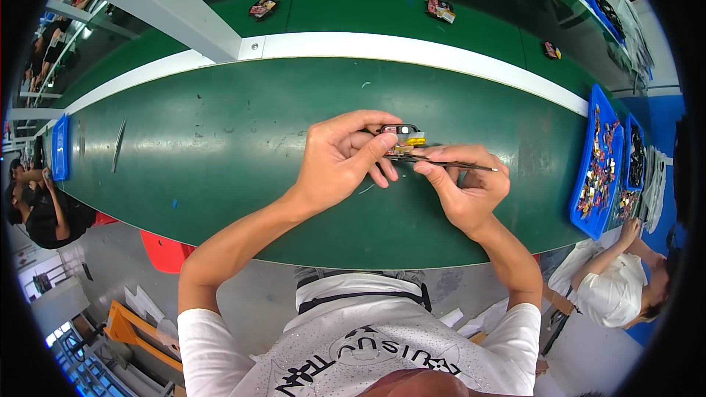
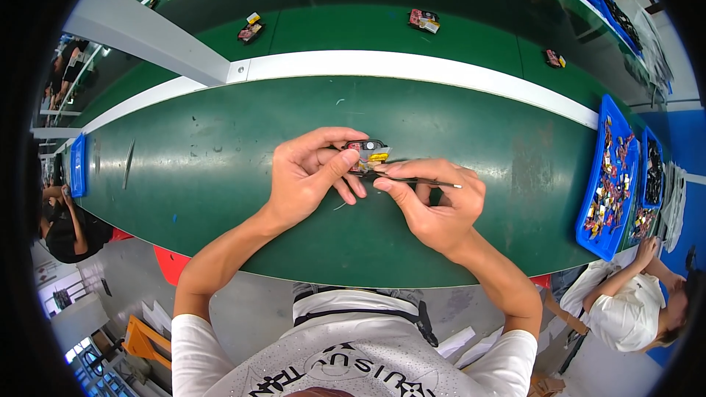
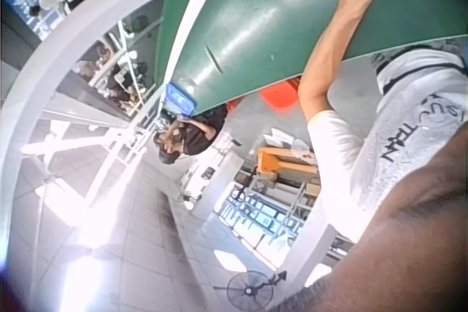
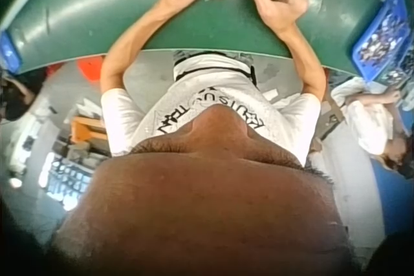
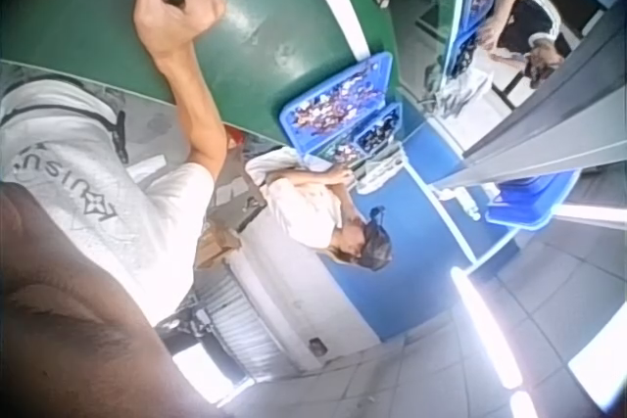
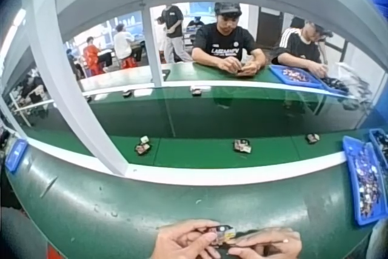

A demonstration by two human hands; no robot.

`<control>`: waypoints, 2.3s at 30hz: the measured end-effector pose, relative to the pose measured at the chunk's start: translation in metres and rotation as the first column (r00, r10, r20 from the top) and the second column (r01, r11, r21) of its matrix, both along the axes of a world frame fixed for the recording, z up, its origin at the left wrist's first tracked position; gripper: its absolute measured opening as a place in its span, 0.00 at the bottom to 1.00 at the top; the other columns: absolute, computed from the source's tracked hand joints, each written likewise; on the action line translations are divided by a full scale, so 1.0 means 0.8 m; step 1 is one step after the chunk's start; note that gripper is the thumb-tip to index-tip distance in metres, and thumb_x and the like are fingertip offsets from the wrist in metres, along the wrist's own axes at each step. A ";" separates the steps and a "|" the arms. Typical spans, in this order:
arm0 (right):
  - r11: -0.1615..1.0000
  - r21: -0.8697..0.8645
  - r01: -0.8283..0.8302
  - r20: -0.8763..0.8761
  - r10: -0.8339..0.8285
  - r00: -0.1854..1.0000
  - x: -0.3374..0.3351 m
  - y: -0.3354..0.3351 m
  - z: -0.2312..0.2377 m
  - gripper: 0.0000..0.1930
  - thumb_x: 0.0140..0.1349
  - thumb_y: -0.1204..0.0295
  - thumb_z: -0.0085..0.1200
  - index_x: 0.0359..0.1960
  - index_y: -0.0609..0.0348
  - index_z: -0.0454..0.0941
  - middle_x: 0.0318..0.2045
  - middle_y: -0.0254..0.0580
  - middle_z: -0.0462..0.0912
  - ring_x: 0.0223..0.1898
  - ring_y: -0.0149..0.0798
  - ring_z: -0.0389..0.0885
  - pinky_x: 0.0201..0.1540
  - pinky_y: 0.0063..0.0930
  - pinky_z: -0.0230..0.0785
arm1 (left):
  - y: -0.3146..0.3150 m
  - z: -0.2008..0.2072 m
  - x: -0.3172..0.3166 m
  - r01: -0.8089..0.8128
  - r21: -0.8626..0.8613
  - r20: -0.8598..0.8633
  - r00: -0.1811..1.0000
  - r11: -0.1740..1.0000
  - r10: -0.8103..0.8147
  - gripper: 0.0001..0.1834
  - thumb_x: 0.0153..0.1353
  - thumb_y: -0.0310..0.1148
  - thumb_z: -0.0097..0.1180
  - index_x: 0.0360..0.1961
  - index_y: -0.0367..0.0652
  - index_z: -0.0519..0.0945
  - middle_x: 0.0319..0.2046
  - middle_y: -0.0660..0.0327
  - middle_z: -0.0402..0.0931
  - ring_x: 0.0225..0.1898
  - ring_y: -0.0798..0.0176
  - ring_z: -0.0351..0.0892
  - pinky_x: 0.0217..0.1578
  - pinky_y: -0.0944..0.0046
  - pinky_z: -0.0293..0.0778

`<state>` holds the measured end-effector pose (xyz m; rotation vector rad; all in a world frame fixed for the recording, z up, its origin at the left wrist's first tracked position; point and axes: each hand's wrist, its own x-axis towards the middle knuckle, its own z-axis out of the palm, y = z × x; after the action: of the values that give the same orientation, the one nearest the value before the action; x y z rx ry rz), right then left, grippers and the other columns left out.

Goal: Manually assembling small electronic components on a factory conveyor line using tweezers and a soldering iron.

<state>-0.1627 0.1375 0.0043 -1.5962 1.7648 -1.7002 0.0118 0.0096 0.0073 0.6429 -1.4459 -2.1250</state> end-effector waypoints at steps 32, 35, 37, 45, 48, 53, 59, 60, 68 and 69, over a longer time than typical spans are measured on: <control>0.992 -0.010 -0.122 -0.132 0.120 0.984 0.000 -0.005 0.020 0.07 0.50 0.82 0.74 0.28 0.56 0.89 0.29 0.35 0.92 0.16 0.22 0.78 0.20 0.17 0.59 | -0.003 0.007 -0.005 0.063 0.066 0.056 0.996 0.996 -0.066 0.12 0.71 0.22 0.59 0.52 0.26 0.78 0.39 0.51 0.82 0.27 0.62 0.87 0.26 0.66 0.86; 0.994 -0.051 -0.097 -0.164 0.087 0.983 -0.001 -0.007 0.014 0.07 0.50 0.82 0.74 0.28 0.57 0.90 0.29 0.35 0.92 0.16 0.23 0.80 0.20 0.17 0.58 | 0.006 0.012 -0.009 0.011 0.034 0.130 0.991 0.999 -0.015 0.12 0.71 0.22 0.58 0.53 0.26 0.78 0.38 0.51 0.82 0.27 0.62 0.87 0.26 0.66 0.85; 0.986 -0.090 -0.137 -0.243 0.112 0.964 -0.003 -0.008 0.013 0.09 0.52 0.82 0.73 0.31 0.57 0.85 0.30 0.40 0.93 0.13 0.22 0.71 0.20 0.19 0.58 | 0.012 0.014 -0.011 -0.047 -0.043 0.191 0.980 0.998 0.055 0.12 0.72 0.22 0.57 0.53 0.26 0.77 0.34 0.53 0.83 0.25 0.65 0.86 0.25 0.67 0.83; 0.993 -0.090 -0.082 -0.189 0.064 0.980 -0.008 -0.006 0.014 0.08 0.49 0.82 0.74 0.29 0.56 0.89 0.30 0.34 0.92 0.21 0.25 0.85 0.21 0.19 0.61 | 0.021 0.021 -0.021 -0.084 -0.086 0.206 0.973 0.993 0.100 0.13 0.74 0.26 0.57 0.54 0.27 0.77 0.32 0.54 0.83 0.24 0.68 0.82 0.22 0.68 0.80; 0.993 -0.093 -0.069 -0.174 0.052 0.983 -0.011 -0.005 0.016 0.08 0.50 0.82 0.74 0.29 0.56 0.89 0.30 0.35 0.93 0.20 0.25 0.84 0.21 0.19 0.60 | 0.020 0.018 -0.024 -0.108 -0.025 0.157 0.981 0.994 0.111 0.14 0.74 0.26 0.57 0.55 0.27 0.77 0.34 0.52 0.84 0.24 0.68 0.82 0.20 0.68 0.80; 0.997 -0.062 -0.045 -0.207 0.031 0.978 -0.015 -0.001 0.018 0.09 0.49 0.83 0.74 0.30 0.55 0.88 0.30 0.35 0.93 0.19 0.25 0.84 0.21 0.18 0.59 | 0.026 0.018 -0.029 -0.165 0.032 0.071 0.984 0.986 0.163 0.13 0.74 0.25 0.57 0.53 0.26 0.77 0.40 0.50 0.83 0.24 0.68 0.81 0.18 0.68 0.79; 0.991 -0.122 -0.052 -0.198 0.027 0.980 -0.012 -0.005 0.018 0.09 0.49 0.82 0.75 0.30 0.55 0.88 0.30 0.34 0.93 0.20 0.25 0.84 0.21 0.18 0.58 | 0.032 0.016 -0.033 -0.219 -0.041 0.087 0.971 0.975 0.222 0.12 0.73 0.25 0.58 0.53 0.27 0.77 0.36 0.52 0.84 0.23 0.70 0.80 0.17 0.69 0.77; 0.991 -0.122 -0.052 -0.217 0.025 0.976 -0.011 -0.005 0.018 0.09 0.49 0.82 0.75 0.30 0.55 0.89 0.30 0.33 0.92 0.20 0.25 0.85 0.21 0.18 0.58 | 0.033 0.015 -0.033 -0.218 -0.057 0.095 0.970 0.974 0.223 0.12 0.73 0.25 0.58 0.53 0.28 0.78 0.35 0.53 0.83 0.23 0.71 0.80 0.17 0.70 0.77; 0.988 -0.139 -0.068 -0.314 0.021 0.949 -0.012 -0.006 0.012 0.09 0.48 0.82 0.74 0.30 0.54 0.90 0.28 0.31 0.92 0.22 0.25 0.85 0.21 0.20 0.59 | 0.039 0.010 -0.035 -0.219 -0.256 0.168 0.949 0.942 0.267 0.13 0.73 0.24 0.57 0.54 0.28 0.77 0.33 0.55 0.83 0.22 0.72 0.79 0.17 0.70 0.76; 0.989 -0.132 -0.068 -0.318 0.022 0.948 -0.013 -0.006 0.009 0.09 0.48 0.82 0.74 0.30 0.54 0.90 0.28 0.31 0.92 0.22 0.25 0.85 0.21 0.20 0.59 | 0.038 0.009 -0.035 -0.199 -0.276 0.192 0.947 0.940 0.257 0.13 0.73 0.23 0.57 0.55 0.28 0.77 0.34 0.55 0.83 0.23 0.72 0.79 0.17 0.71 0.76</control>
<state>-0.1733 0.1331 0.0119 -2.0544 1.7587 -1.6550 -0.0163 0.0401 0.0149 0.9274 -1.6393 -1.6956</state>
